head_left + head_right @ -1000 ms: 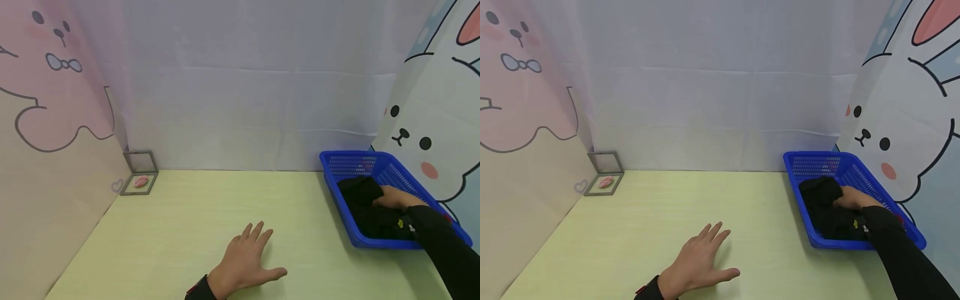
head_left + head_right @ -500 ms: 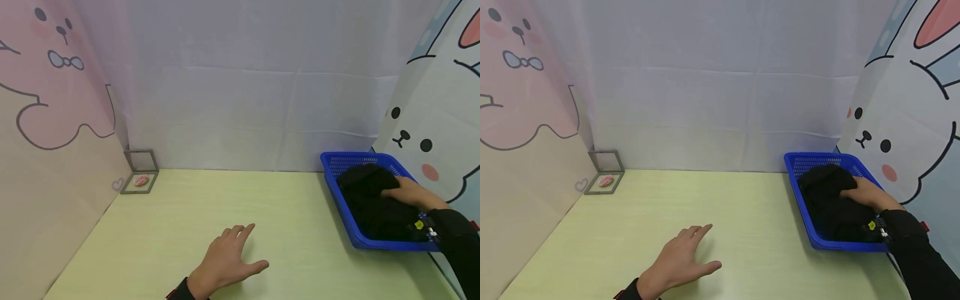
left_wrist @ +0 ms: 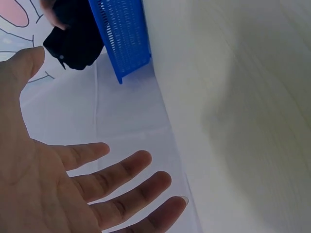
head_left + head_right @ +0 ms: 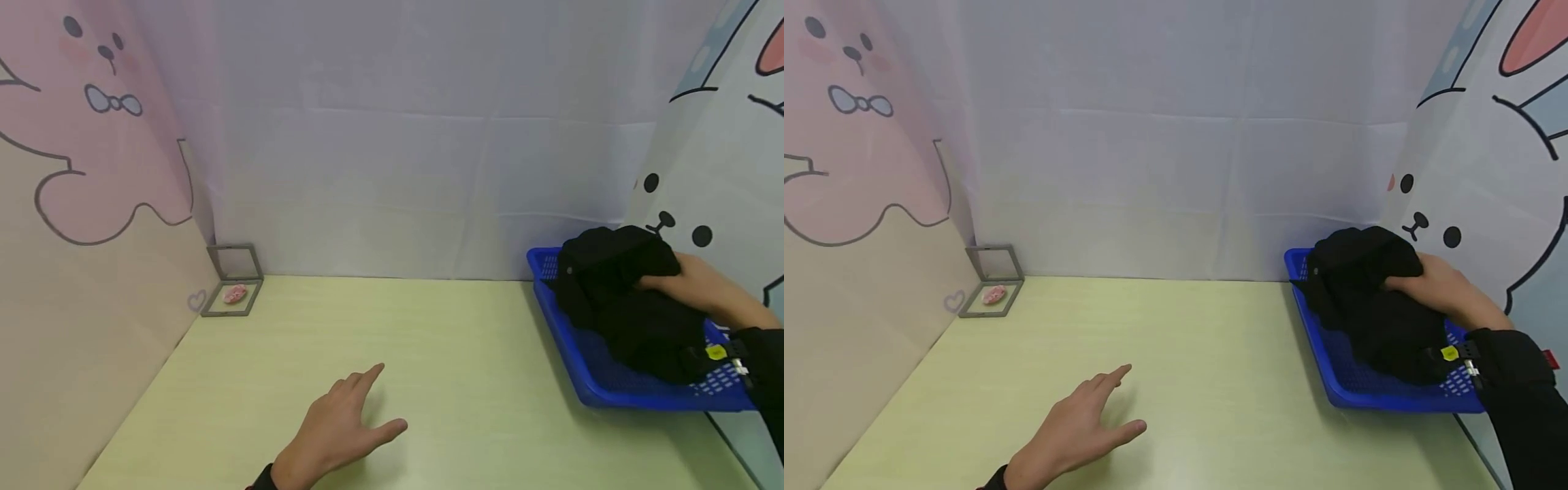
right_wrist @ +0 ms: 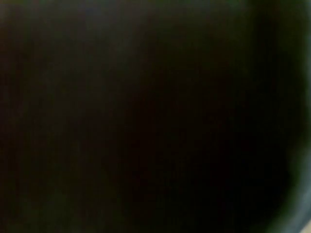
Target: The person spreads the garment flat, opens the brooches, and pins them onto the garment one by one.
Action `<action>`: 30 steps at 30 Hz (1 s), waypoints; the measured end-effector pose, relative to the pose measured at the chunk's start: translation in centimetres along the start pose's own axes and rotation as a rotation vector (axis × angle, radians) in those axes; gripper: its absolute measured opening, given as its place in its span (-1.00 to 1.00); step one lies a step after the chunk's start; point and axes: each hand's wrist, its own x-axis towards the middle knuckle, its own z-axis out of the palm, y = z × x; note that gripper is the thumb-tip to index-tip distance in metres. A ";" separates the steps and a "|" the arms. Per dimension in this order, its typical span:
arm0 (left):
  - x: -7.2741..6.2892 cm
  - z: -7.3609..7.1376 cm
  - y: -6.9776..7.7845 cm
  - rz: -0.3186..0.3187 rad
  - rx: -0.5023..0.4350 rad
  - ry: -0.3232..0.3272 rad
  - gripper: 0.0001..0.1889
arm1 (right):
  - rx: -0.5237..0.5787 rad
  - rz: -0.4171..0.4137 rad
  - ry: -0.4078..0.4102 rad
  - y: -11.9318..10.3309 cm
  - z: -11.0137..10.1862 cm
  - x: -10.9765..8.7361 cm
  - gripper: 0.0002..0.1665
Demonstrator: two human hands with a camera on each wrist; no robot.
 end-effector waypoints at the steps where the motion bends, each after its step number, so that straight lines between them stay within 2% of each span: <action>1: -0.1 0.0 0.0 -0.004 -0.005 0.000 -0.01 | 0.017 -0.003 0.001 -0.5 -0.3 0.0 -0.27; 8: -0.4 -0.1 0.1 -0.005 -0.040 0.000 -0.01 | 0.052 -0.020 0.061 -4.7 -2.1 -0.6 -0.35; 12: -0.3 -0.2 0.3 0.006 -0.048 -0.012 0.00 | 0.092 -0.048 0.047 -6.8 -2.1 -0.7 -0.41; 19: -0.1 -0.3 0.7 0.028 -0.050 -0.018 -0.01 | 0.155 -0.145 0.030 -9.9 0.6 -0.3 -0.53; 25: -0.1 -0.2 0.9 0.029 -0.054 -0.007 -0.01 | 0.171 -0.258 -0.004 -11.5 3.5 0.9 -0.43; 30: -0.1 -0.3 1.2 0.029 -0.060 -0.008 -0.01 | 0.189 -0.303 -0.034 -12.4 5.4 1.8 -0.38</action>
